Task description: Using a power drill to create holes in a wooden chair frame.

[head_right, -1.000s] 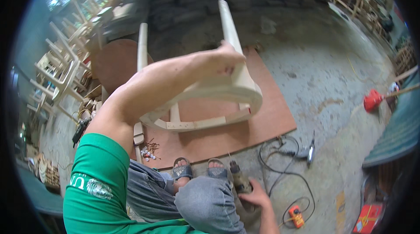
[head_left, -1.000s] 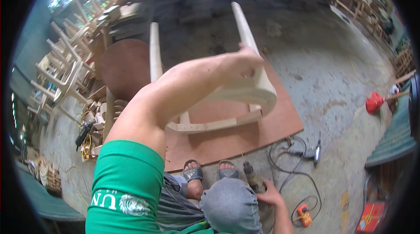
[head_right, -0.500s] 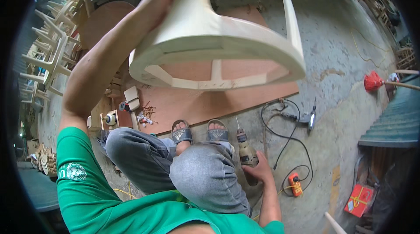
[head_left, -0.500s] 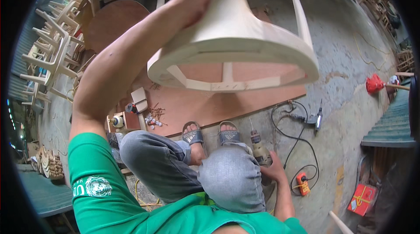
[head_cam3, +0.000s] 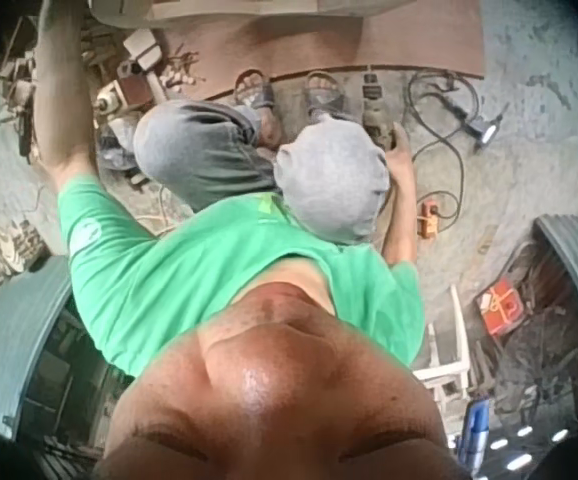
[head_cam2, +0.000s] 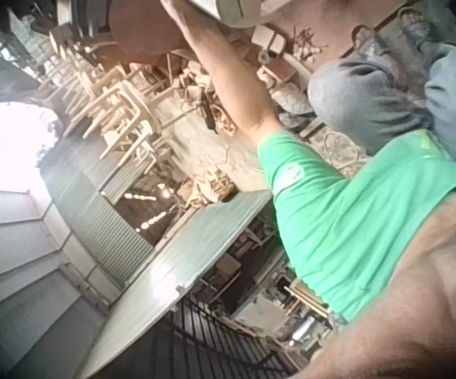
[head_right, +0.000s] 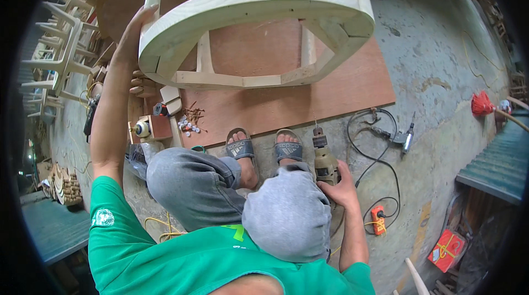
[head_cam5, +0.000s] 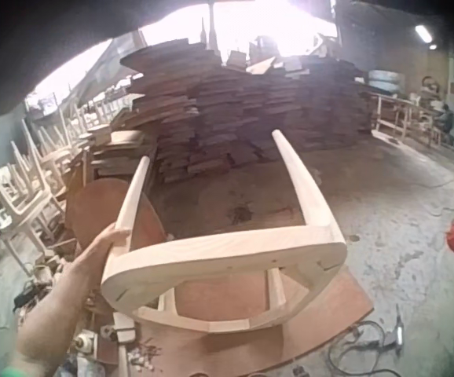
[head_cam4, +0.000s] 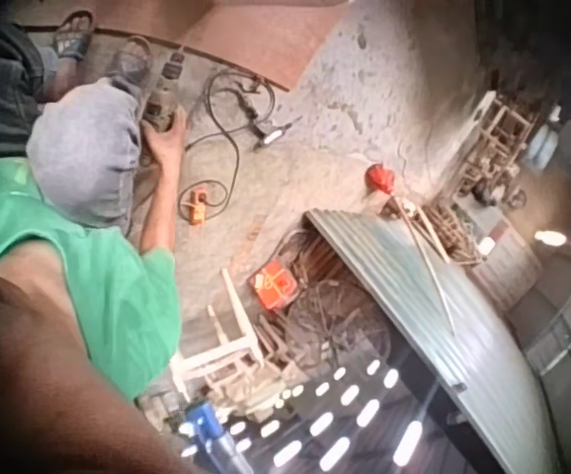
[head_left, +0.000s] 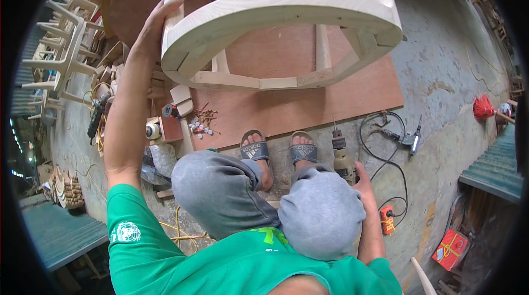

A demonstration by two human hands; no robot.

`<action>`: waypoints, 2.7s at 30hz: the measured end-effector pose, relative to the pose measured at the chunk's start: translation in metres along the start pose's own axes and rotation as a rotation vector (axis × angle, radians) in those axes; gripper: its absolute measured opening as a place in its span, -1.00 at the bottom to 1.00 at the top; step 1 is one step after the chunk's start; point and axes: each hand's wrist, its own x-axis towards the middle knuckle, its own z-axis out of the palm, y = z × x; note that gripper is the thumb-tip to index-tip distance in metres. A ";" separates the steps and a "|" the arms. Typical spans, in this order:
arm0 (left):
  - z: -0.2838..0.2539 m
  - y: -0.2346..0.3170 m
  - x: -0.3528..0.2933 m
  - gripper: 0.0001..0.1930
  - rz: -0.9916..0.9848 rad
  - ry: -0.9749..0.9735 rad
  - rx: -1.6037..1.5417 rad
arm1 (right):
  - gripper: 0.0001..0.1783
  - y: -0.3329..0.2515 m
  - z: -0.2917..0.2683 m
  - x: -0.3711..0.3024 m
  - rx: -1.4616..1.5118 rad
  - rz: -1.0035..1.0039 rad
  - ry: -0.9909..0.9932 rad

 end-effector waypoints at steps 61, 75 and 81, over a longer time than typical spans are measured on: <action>0.140 -0.204 -0.124 -0.49 -0.614 -0.185 -0.870 | -0.35 -0.141 0.060 0.150 0.125 -0.035 -0.322; -0.080 -0.199 -0.035 -0.60 0.438 0.543 -0.383 | -0.39 -0.201 0.047 0.183 0.200 0.028 -0.450; -0.060 -0.193 0.000 -0.48 0.328 0.300 -0.459 | -0.48 -0.278 0.054 0.181 -0.024 -0.006 -0.404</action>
